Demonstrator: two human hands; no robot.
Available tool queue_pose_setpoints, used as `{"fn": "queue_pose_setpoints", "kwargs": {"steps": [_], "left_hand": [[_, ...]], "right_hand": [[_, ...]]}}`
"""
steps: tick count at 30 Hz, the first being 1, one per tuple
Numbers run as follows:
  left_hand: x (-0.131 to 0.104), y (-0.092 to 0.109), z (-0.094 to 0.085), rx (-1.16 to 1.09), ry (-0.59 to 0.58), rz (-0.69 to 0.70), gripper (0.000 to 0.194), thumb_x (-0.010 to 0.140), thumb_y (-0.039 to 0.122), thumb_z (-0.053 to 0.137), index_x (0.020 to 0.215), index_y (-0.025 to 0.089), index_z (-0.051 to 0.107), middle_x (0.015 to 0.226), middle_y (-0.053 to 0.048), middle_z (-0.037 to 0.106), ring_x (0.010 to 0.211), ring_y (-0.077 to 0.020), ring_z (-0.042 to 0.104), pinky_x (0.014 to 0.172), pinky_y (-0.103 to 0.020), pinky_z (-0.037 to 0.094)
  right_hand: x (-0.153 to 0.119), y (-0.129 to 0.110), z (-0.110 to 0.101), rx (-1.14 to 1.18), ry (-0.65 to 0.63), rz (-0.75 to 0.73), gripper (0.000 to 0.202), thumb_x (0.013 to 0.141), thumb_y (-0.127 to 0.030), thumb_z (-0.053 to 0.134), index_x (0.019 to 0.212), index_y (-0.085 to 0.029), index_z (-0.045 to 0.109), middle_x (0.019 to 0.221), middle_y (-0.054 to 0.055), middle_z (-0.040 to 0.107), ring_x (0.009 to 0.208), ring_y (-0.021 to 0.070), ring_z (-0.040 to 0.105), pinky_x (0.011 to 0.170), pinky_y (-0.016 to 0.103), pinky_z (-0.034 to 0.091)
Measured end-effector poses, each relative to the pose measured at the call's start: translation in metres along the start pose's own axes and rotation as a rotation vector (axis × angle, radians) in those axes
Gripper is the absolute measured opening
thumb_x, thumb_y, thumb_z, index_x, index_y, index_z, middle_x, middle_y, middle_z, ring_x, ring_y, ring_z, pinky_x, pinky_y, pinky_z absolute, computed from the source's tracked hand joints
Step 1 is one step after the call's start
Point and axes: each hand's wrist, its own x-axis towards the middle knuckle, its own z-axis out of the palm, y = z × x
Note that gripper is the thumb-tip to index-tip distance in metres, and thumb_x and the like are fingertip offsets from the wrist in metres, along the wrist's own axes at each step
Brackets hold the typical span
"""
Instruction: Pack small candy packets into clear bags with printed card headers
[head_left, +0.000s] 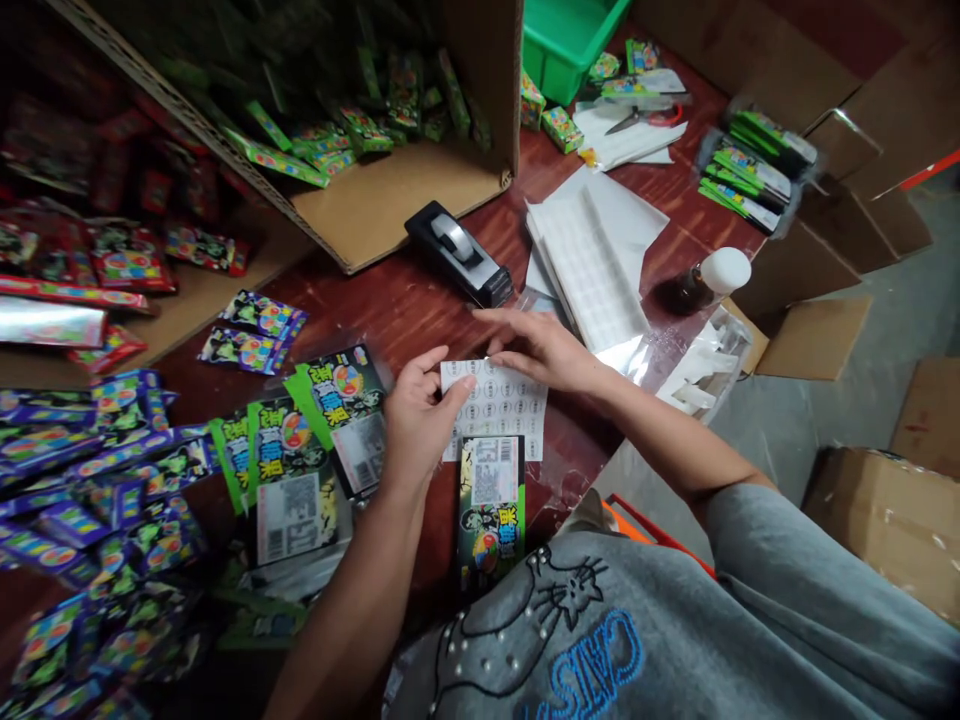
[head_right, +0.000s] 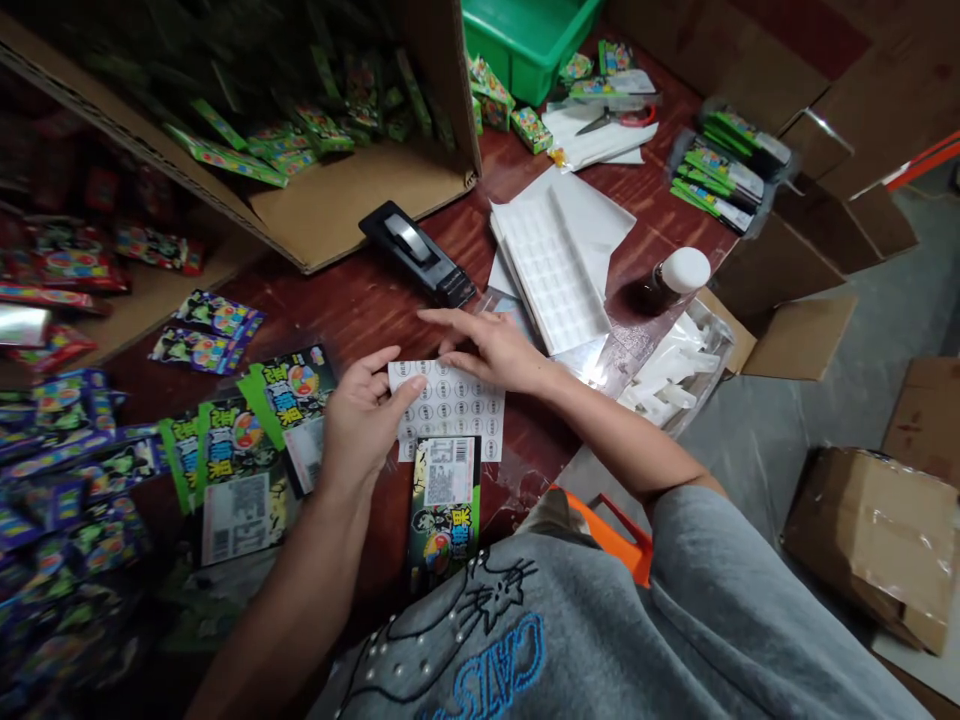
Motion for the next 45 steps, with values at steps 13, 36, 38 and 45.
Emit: {"fn": "queue_pose_setpoints", "kwargs": {"steps": [13,36,38,45], "left_hand": [[-0.066,-0.007,-0.036,0.849,-0.047,0.478,0.018,0.101,0.033,0.067,0.101,0.025,0.082,0.111,-0.011,0.071,0.113,-0.0331,0.060,0.105,-0.053,0.048],[-0.140,0.013,-0.069,0.052,-0.132,-0.017,0.035,0.074,0.039,0.091,0.090,0.020,0.067,0.101,-0.008,0.081,0.098,-0.0227,0.078,0.094,-0.040,0.064],[-0.146,0.010,-0.076,0.038,-0.144,-0.037,0.038,0.072,0.041,0.092,0.088,0.021,0.063,0.102,-0.008,0.080,0.096,-0.0225,0.077,0.090,-0.039,0.064],[-0.168,0.004,-0.104,0.164,-0.096,-0.010,0.045,0.067,0.040,0.095,0.083,0.022,0.057,0.074,0.004,0.067,0.068,-0.0135,0.065,0.061,-0.024,0.051]], "right_hand": [[-0.048,-0.051,0.021,0.560,-0.077,0.134,0.060,0.102,-0.035,0.073,0.154,-0.020,0.045,0.101,0.002,0.071,0.094,0.0169,0.071,0.092,0.035,0.061],[-0.085,-0.105,0.085,-0.203,-0.164,-0.111,0.066,0.114,-0.024,0.050,0.175,-0.030,0.026,0.115,0.004,0.081,0.106,0.0274,0.057,0.109,0.050,0.035],[-0.086,-0.108,0.090,-0.221,-0.202,-0.134,0.071,0.114,-0.023,0.047,0.178,-0.028,0.016,0.119,0.005,0.080,0.109,0.0278,0.056,0.111,0.050,0.034],[-0.071,-0.110,0.114,-0.151,-0.527,-0.328,0.090,0.109,-0.031,0.052,0.178,-0.016,-0.004,0.146,0.017,0.064,0.123,0.0330,0.056,0.121,0.060,0.037]]}}
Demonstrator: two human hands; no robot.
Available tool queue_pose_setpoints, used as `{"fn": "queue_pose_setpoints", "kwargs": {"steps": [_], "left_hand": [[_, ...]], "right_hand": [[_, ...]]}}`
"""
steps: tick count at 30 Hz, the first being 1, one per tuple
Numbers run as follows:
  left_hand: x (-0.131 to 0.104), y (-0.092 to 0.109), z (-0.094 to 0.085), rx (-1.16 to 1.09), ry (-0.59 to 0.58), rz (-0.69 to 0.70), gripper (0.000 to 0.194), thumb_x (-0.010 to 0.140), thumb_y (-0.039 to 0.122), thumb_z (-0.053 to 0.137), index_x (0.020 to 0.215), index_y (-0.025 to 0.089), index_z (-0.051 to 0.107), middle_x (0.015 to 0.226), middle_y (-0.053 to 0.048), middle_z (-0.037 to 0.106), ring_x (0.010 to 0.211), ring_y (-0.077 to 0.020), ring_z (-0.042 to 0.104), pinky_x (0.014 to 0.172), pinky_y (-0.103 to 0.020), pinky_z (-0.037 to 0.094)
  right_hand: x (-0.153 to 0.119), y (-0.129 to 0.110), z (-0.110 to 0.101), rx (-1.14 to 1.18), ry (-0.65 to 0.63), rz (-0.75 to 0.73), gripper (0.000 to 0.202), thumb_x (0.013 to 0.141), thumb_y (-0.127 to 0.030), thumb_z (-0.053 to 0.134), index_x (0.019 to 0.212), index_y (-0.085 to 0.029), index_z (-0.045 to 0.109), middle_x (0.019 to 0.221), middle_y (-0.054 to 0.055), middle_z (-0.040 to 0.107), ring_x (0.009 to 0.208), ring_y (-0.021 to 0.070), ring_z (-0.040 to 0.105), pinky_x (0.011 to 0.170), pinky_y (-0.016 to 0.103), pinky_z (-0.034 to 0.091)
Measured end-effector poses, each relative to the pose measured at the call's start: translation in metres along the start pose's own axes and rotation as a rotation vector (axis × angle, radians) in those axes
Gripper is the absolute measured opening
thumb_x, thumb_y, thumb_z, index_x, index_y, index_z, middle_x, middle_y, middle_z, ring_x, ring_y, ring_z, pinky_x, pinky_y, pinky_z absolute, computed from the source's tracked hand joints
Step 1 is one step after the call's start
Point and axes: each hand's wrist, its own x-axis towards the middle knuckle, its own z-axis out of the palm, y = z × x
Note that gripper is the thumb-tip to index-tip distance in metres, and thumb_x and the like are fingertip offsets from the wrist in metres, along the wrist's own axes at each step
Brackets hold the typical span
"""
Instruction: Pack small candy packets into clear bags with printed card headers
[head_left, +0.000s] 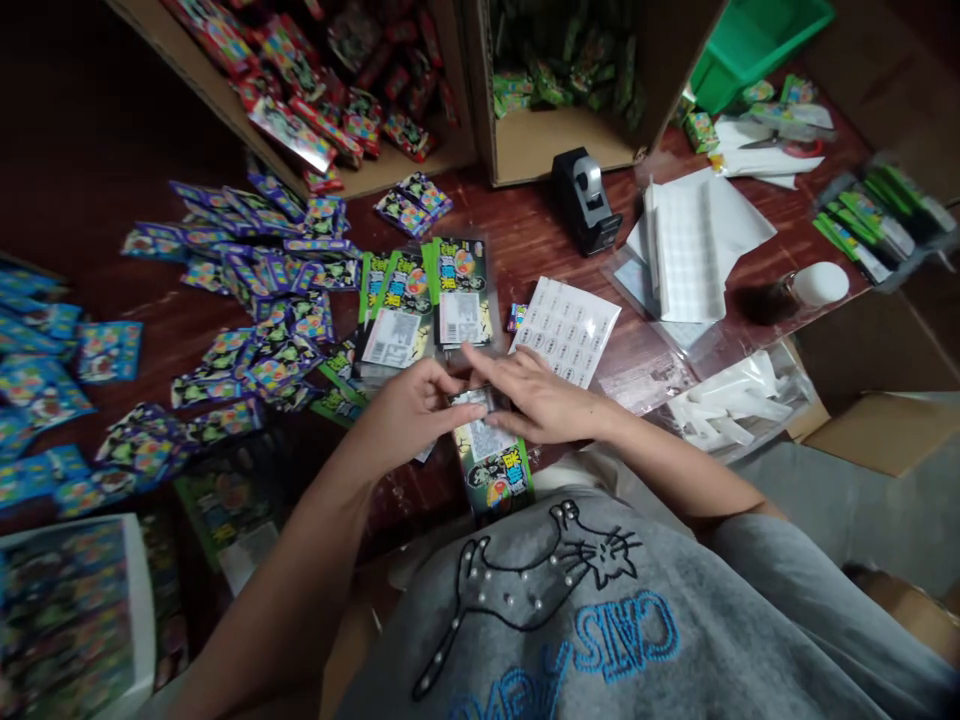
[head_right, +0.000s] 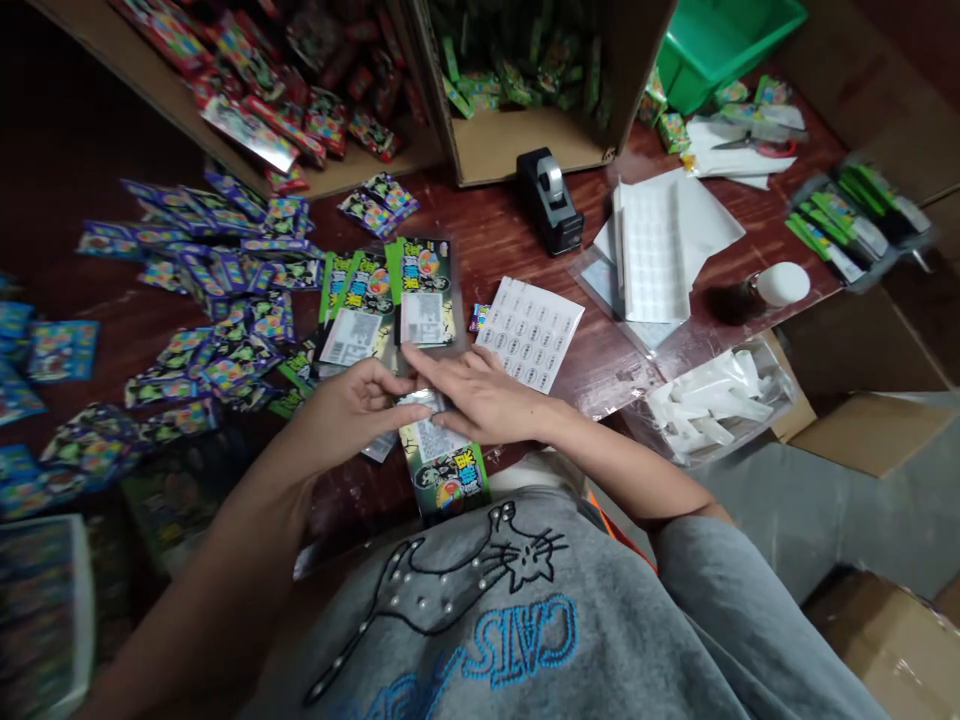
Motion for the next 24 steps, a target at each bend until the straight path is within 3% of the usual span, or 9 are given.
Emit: {"fn": "queue_pose_setpoints", "kwargs": {"steps": [4,7,9,12,16,18,20,22,24], "left_hand": [[-0.020,0.000,-0.020,0.028,0.092,0.053,0.046,0.066,0.041,0.097,0.079,0.021,0.058,0.078,0.002,0.068,0.075,-0.0158,0.069,0.066,-0.025,0.054],[-0.042,0.000,-0.042,-0.114,0.367,0.103,0.055,0.064,0.039,0.101,0.102,0.021,0.066,0.092,-0.003,0.077,0.084,-0.0194,0.074,0.074,-0.029,0.061],[-0.059,-0.001,-0.052,-0.250,0.627,0.201,0.068,0.065,0.035,0.100,0.122,0.021,0.066,0.103,-0.005,0.079,0.090,-0.0192,0.075,0.077,-0.029,0.063],[-0.082,-0.009,-0.042,-0.453,0.822,0.312,0.079,0.066,0.031,0.099,0.137,0.026,0.064,0.122,-0.004,0.078,0.101,-0.0187,0.074,0.080,-0.028,0.064],[-0.102,-0.037,0.008,-0.609,0.838,0.265,0.071,0.066,0.033,0.100,0.128,0.031,0.064,0.109,0.001,0.077,0.091,-0.0167,0.074,0.077,-0.027,0.064],[-0.111,-0.054,0.029,-0.543,0.801,0.228,0.057,0.072,0.038,0.098,0.116,0.028,0.065,0.107,0.000,0.076,0.092,-0.0175,0.075,0.079,-0.028,0.064],[-0.122,-0.066,0.040,-0.369,0.753,0.223,0.047,0.078,0.042,0.094,0.111,0.025,0.065,0.113,-0.004,0.077,0.100,-0.0200,0.076,0.086,-0.031,0.064],[-0.135,-0.070,0.041,-0.196,0.672,0.247,0.052,0.085,0.041,0.089,0.128,0.025,0.065,0.130,-0.009,0.075,0.119,-0.0246,0.074,0.101,-0.038,0.062],[-0.146,-0.069,0.036,-0.102,0.502,0.259,0.078,0.089,0.039,0.086,0.157,0.030,0.050,0.150,-0.014,0.067,0.137,-0.0298,0.067,0.114,-0.046,0.057]], "right_hand": [[0.014,-0.003,-0.006,0.027,-0.035,-0.123,0.098,0.103,-0.029,0.056,0.178,-0.018,-0.006,0.150,0.017,0.060,0.133,0.0354,0.055,0.131,0.068,0.024],[0.005,-0.007,-0.015,0.124,0.275,-0.098,0.099,0.105,-0.039,0.059,0.177,-0.025,-0.007,0.162,0.016,0.051,0.150,0.0364,0.047,0.135,0.063,0.023],[-0.006,-0.008,-0.014,0.256,0.519,0.000,0.098,0.105,-0.050,0.062,0.177,-0.029,-0.002,0.165,0.017,0.045,0.151,0.0360,0.048,0.131,0.060,0.035],[-0.015,-0.010,0.006,0.544,0.654,0.122,0.104,0.098,-0.060,0.073,0.175,-0.036,0.007,0.157,0.017,0.047,0.135,0.0327,0.061,0.116,0.055,0.054],[-0.002,-0.016,0.036,0.767,0.769,0.125,0.099,0.093,-0.058,0.081,0.170,-0.039,0.022,0.139,0.011,0.056,0.108,0.0226,0.068,0.099,0.043,0.063],[0.004,-0.018,0.039,0.774,0.807,0.090,0.087,0.097,-0.053,0.079,0.167,-0.038,0.029,0.129,0.007,0.058,0.092,0.0174,0.064,0.089,0.037,0.063],[0.006,-0.017,0.036,0.749,0.733,0.041,0.079,0.100,-0.050,0.075,0.165,-0.037,0.034,0.121,0.005,0.059,0.084,0.0153,0.060,0.083,0.033,0.062],[0.004,-0.013,0.030,0.710,0.606,-0.008,0.076,0.102,-0.048,0.073,0.166,-0.036,0.036,0.119,0.005,0.060,0.087,0.0162,0.061,0.082,0.032,0.061],[0.004,-0.009,0.026,0.679,0.523,-0.047,0.077,0.102,-0.047,0.073,0.169,-0.036,0.035,0.118,0.005,0.061,0.092,0.0177,0.063,0.085,0.033,0.061]]}}
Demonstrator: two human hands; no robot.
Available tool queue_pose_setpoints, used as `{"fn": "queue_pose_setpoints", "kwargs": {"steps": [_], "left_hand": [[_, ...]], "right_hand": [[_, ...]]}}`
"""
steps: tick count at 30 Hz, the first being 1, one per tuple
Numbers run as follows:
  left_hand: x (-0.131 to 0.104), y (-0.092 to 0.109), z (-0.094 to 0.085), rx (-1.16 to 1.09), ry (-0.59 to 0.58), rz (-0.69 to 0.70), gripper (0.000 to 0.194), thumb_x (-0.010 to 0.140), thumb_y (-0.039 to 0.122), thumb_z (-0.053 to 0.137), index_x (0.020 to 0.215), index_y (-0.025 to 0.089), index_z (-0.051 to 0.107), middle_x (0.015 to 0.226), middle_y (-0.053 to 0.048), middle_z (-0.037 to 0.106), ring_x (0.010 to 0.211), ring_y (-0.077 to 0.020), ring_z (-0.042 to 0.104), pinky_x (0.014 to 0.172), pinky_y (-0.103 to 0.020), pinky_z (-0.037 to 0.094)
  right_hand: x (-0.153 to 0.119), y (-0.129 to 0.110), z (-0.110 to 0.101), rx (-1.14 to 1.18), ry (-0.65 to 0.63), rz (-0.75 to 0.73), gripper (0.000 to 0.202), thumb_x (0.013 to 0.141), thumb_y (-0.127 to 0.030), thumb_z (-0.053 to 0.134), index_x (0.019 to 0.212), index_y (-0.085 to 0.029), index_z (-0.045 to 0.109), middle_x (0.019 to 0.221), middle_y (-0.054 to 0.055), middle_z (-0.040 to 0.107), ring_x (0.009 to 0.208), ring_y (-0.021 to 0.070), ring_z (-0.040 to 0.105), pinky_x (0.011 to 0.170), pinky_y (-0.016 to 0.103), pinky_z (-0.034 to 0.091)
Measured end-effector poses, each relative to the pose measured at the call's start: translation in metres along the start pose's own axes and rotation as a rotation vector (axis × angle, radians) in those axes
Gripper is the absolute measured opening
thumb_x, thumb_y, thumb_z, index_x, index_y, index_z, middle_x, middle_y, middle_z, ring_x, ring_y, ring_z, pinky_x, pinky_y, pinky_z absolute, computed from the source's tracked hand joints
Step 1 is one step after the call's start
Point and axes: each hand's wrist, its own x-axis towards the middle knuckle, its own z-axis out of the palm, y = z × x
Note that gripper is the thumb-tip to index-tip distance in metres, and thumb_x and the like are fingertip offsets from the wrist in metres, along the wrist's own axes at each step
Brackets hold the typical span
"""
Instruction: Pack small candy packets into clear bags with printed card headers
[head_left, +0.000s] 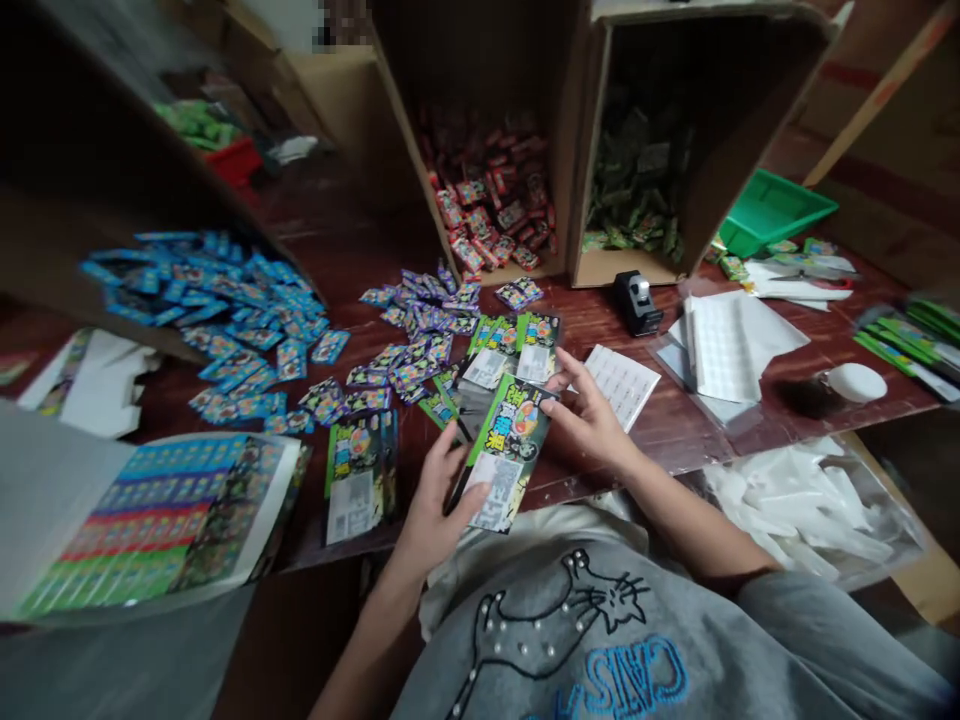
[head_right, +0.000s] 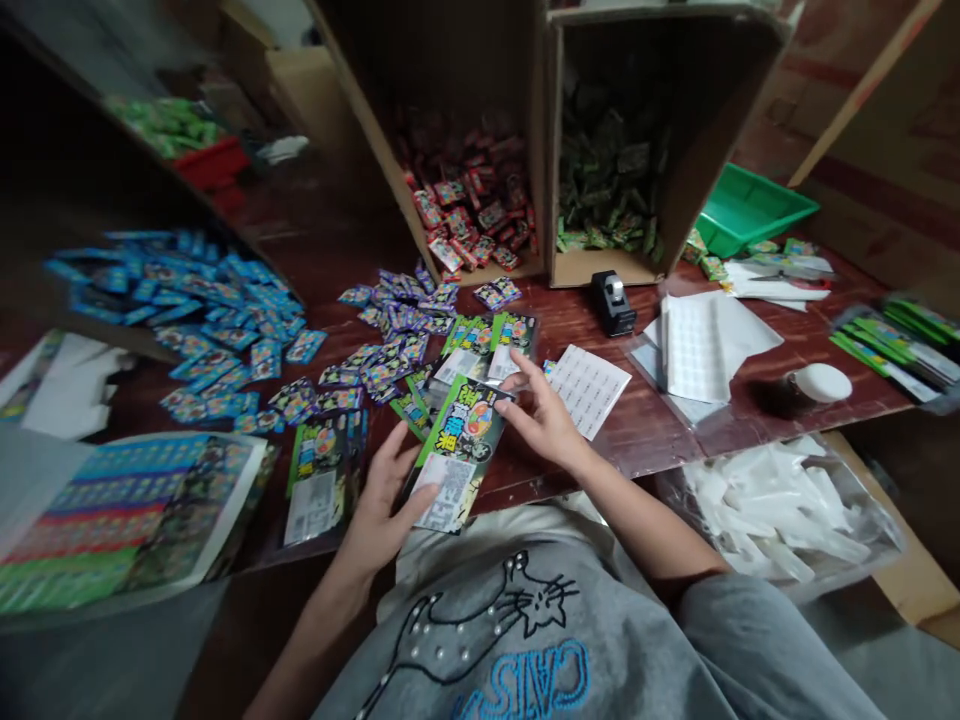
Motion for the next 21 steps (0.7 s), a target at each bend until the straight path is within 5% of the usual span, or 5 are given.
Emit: {"fn": "queue_pose_setpoints", "kwargs": {"steps": [4,7,9,15,21], "left_hand": [[0.001,0.005,-0.010,-0.049,-0.320,-0.072,0.101,0.085,0.039,0.090,0.170,0.035,0.036,0.163,-0.019,0.055,0.139,-0.0355,0.066,0.103,-0.048,0.064],[0.011,-0.003,-0.004,-0.091,-0.189,-0.070,0.075,0.094,0.045,0.081,0.160,0.030,0.048,0.152,-0.018,0.063,0.111,-0.0276,0.077,0.083,-0.039,0.068],[0.018,-0.012,0.004,-0.075,-0.100,-0.016,0.062,0.099,0.046,0.073,0.154,0.026,0.053,0.141,-0.016,0.070,0.106,-0.0245,0.078,0.086,-0.038,0.067],[0.026,-0.029,0.033,-0.078,0.211,0.134,0.062,0.099,0.042,0.075,0.153,0.024,0.051,0.125,-0.011,0.075,0.106,-0.0196,0.077,0.095,-0.033,0.063],[0.026,-0.024,0.031,-0.067,0.021,0.132,0.043,0.104,0.044,0.065,0.142,0.024,0.064,0.125,-0.010,0.076,0.107,-0.0198,0.074,0.095,-0.032,0.060]], "right_hand": [[0.004,0.004,0.004,-0.022,-0.138,-0.026,0.085,0.105,-0.041,0.069,0.175,-0.036,0.022,0.117,0.005,0.068,0.099,0.0185,0.068,0.093,0.036,0.062],[-0.003,0.007,0.017,-0.043,-0.240,-0.031,0.084,0.107,-0.038,0.066,0.177,-0.035,0.019,0.119,0.004,0.075,0.102,0.0176,0.072,0.098,0.036,0.062],[-0.013,0.008,0.027,-0.051,-0.219,-0.013,0.084,0.106,-0.039,0.066,0.177,-0.033,0.021,0.120,0.005,0.078,0.105,0.0179,0.074,0.101,0.037,0.062],[-0.044,0.011,0.039,-0.085,0.168,0.080,0.089,0.101,-0.039,0.072,0.176,-0.032,0.026,0.123,0.006,0.081,0.111,0.0200,0.076,0.105,0.039,0.061],[-0.047,-0.002,0.032,-0.085,0.080,0.133,0.090,0.100,-0.041,0.071,0.176,-0.029,0.025,0.129,0.007,0.081,0.120,0.0215,0.075,0.110,0.041,0.059]]}}
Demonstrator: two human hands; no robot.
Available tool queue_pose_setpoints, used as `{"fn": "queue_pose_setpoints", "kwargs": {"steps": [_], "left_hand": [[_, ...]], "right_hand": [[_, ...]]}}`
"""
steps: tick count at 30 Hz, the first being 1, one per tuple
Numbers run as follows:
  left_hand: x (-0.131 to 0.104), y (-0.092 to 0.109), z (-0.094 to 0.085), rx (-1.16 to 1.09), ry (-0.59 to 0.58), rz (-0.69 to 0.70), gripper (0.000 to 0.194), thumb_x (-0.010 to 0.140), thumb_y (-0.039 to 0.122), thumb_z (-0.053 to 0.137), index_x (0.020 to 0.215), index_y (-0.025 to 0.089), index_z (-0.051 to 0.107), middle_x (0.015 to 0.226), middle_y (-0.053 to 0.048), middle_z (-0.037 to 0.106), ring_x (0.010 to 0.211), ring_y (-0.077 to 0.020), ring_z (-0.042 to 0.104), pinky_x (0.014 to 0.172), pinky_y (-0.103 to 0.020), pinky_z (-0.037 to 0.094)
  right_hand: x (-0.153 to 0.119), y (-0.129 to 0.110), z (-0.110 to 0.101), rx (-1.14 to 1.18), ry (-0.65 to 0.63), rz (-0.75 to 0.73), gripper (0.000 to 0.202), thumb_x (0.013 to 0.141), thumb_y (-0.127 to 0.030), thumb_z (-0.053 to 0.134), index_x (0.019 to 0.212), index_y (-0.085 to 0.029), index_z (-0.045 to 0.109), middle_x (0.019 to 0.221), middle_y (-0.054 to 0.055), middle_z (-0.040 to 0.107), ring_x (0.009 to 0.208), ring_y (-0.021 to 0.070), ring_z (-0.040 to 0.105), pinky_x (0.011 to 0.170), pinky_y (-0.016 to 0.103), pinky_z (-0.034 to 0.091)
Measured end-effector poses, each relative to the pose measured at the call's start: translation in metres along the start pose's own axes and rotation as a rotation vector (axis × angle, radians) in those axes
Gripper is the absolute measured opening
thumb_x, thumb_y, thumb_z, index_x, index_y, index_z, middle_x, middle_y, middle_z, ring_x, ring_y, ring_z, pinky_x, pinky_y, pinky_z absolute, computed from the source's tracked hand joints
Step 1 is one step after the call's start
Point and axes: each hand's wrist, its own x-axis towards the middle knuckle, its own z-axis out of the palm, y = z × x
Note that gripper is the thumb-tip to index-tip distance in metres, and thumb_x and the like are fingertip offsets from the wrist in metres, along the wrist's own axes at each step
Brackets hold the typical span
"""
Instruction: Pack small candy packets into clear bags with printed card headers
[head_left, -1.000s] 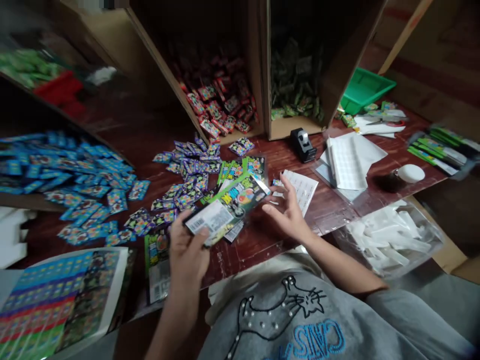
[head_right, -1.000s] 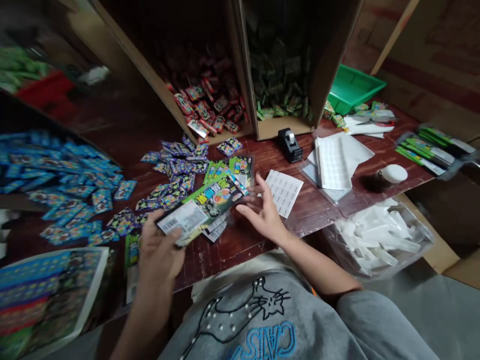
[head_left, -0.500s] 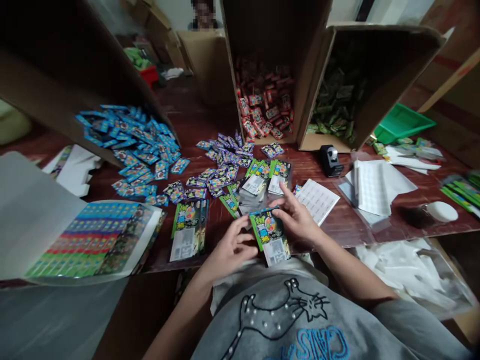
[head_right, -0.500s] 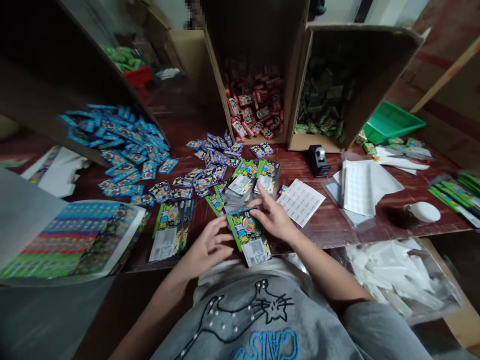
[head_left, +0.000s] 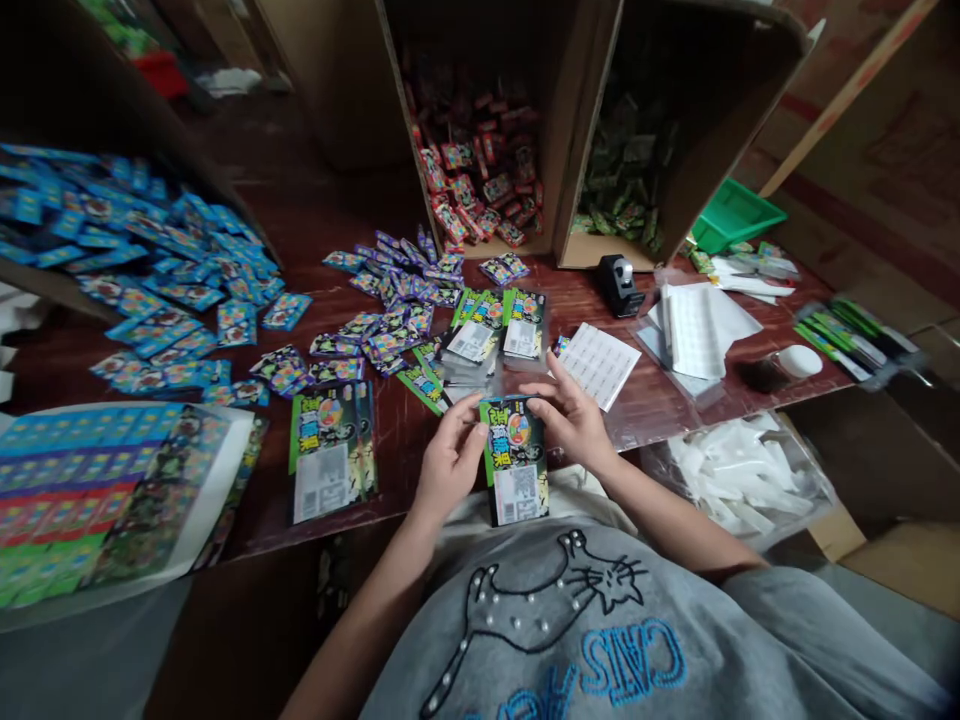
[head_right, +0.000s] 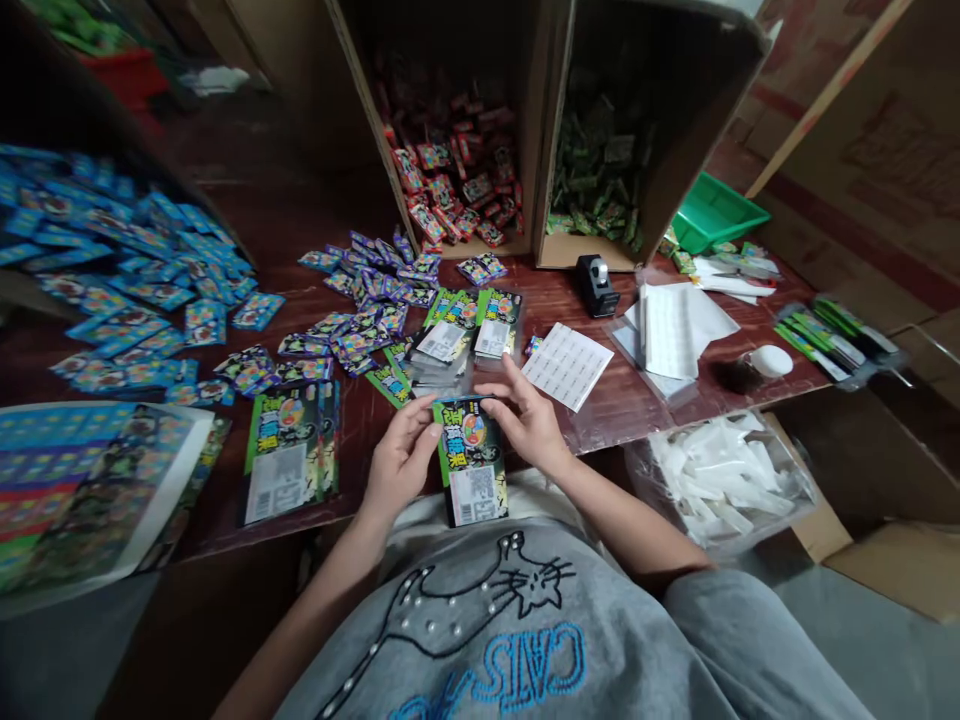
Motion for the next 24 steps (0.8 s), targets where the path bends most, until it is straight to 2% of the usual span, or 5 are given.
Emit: {"fn": "queue_pose_setpoints", "kwargs": {"steps": [7,11,15,21,24], "left_hand": [[-0.010,-0.003,0.001,-0.050,0.265,-0.029,0.037,0.096,0.044,0.078,0.123,0.023,0.065,0.106,-0.005,0.075,0.097,-0.0179,0.073,0.088,-0.029,0.058],[-0.007,-0.005,0.003,-0.010,0.174,-0.078,0.040,0.100,0.045,0.071,0.133,0.022,0.067,0.122,-0.010,0.075,0.109,-0.0204,0.073,0.097,-0.033,0.058],[0.006,-0.004,0.004,0.009,0.031,-0.129,0.044,0.100,0.041,0.069,0.139,0.023,0.064,0.128,-0.009,0.075,0.111,-0.0212,0.074,0.098,-0.034,0.058],[0.034,0.005,0.014,0.170,0.024,-0.175,0.026,0.102,0.044,0.065,0.112,0.023,0.077,0.128,-0.010,0.077,0.124,-0.0250,0.071,0.112,-0.041,0.054],[0.039,0.001,0.024,0.036,0.195,-0.248,0.027,0.097,0.043,0.074,0.115,0.024,0.072,0.121,-0.009,0.080,0.118,-0.0240,0.075,0.107,-0.040,0.056]], "right_hand": [[0.000,0.001,0.013,-0.003,0.059,-0.058,0.091,0.102,-0.041,0.071,0.177,-0.033,0.020,0.136,0.011,0.074,0.117,0.0233,0.073,0.106,0.043,0.060],[0.004,0.010,0.017,-0.037,0.147,-0.078,0.090,0.102,-0.041,0.071,0.176,-0.033,0.020,0.120,0.009,0.072,0.096,0.0206,0.070,0.089,0.038,0.062],[0.009,0.021,0.002,-0.014,-0.029,-0.059,0.083,0.104,-0.038,0.070,0.174,-0.036,0.026,0.109,0.003,0.070,0.084,0.0162,0.066,0.082,0.034,0.060],[0.025,0.038,-0.018,0.046,-0.091,0.042,0.101,0.100,-0.037,0.075,0.178,-0.036,0.011,0.144,0.012,0.067,0.127,0.0267,0.067,0.111,0.048,0.057],[0.039,0.041,-0.024,0.147,-0.178,0.051,0.099,0.104,-0.036,0.068,0.178,-0.036,0.002,0.125,0.008,0.074,0.120,0.0244,0.071,0.116,0.050,0.055]]}}
